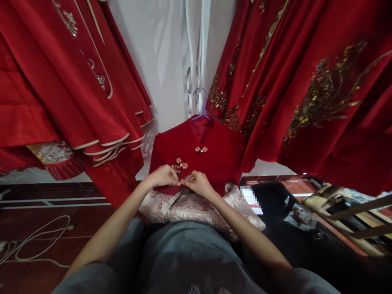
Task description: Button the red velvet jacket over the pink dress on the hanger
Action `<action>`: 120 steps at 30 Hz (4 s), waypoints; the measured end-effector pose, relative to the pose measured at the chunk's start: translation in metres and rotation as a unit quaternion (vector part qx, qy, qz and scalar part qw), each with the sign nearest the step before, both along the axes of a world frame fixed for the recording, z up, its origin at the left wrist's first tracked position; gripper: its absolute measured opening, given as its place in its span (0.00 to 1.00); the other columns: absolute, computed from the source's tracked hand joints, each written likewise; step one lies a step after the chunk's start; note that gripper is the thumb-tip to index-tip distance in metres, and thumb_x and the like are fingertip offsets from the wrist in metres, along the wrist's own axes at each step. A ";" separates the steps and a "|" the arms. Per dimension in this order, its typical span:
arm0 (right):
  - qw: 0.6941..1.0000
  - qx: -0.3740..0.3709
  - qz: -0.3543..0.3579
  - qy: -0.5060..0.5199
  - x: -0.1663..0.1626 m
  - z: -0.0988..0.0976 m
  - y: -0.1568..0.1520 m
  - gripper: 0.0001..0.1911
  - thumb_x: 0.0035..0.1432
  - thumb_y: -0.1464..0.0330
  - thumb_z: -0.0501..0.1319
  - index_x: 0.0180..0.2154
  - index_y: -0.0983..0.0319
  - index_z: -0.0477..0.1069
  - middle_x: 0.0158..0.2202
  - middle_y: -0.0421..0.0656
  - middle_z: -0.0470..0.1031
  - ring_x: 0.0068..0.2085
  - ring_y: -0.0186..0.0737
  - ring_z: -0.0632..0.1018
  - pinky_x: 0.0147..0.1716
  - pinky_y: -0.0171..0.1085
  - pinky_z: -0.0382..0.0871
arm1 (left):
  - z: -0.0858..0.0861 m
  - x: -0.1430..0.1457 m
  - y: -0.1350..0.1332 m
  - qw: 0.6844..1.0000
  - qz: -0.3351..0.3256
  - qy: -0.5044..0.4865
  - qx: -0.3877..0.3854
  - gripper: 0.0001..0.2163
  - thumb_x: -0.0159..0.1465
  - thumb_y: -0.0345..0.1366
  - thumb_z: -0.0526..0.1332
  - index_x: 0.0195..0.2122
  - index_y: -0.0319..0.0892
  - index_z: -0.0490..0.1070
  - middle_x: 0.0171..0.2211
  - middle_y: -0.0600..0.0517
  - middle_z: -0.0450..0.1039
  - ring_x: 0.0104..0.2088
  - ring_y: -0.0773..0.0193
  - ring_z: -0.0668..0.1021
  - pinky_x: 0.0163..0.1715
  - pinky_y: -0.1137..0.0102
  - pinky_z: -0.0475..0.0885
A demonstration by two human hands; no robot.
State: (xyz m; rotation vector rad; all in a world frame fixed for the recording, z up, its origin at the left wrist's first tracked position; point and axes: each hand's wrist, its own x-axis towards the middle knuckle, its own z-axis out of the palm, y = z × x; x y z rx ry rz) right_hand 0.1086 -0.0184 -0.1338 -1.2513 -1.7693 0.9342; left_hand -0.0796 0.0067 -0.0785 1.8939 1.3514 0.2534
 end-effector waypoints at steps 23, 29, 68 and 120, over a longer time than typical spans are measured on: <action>0.999 0.029 0.036 -0.010 0.007 0.004 0.001 0.07 0.49 0.68 0.69 0.29 0.64 0.74 0.31 0.44 0.80 0.31 0.37 0.81 0.33 0.32 0.73 | -0.012 0.001 0.004 1.000 -0.001 -0.012 0.017 0.13 0.46 0.43 0.68 0.27 0.39 0.78 0.22 0.51 0.77 0.23 0.65 0.75 0.24 0.74 0.66; 0.998 0.025 0.065 -0.013 0.009 0.002 0.002 0.10 0.48 0.64 0.69 0.28 0.64 0.74 0.29 0.43 0.80 0.30 0.36 0.80 0.31 0.31 0.72 | -0.007 0.006 0.001 0.999 -0.015 0.024 0.035 0.08 0.42 0.35 0.69 0.25 0.40 0.78 0.23 0.53 0.78 0.26 0.64 0.77 0.26 0.75 0.67; 0.993 0.083 0.024 -0.078 0.015 0.008 0.001 0.03 0.55 0.67 0.63 0.33 0.60 0.73 0.32 0.40 0.79 0.31 0.35 0.79 0.32 0.31 0.71 | 0.015 0.005 -0.011 0.976 -0.009 0.135 0.173 0.10 0.48 0.38 0.69 0.32 0.44 0.78 0.31 0.54 0.79 0.32 0.64 0.77 0.30 0.74 0.65; 0.988 -0.043 0.145 -0.018 0.023 0.007 0.006 0.13 0.47 0.64 0.70 0.32 0.65 0.71 0.29 0.42 0.76 0.29 0.33 0.76 0.31 0.32 0.71 | 0.003 0.019 -0.012 0.867 -0.036 0.125 0.480 0.08 0.67 0.38 0.55 0.40 0.41 0.70 0.40 0.47 0.69 0.42 0.59 0.71 0.37 0.68 0.72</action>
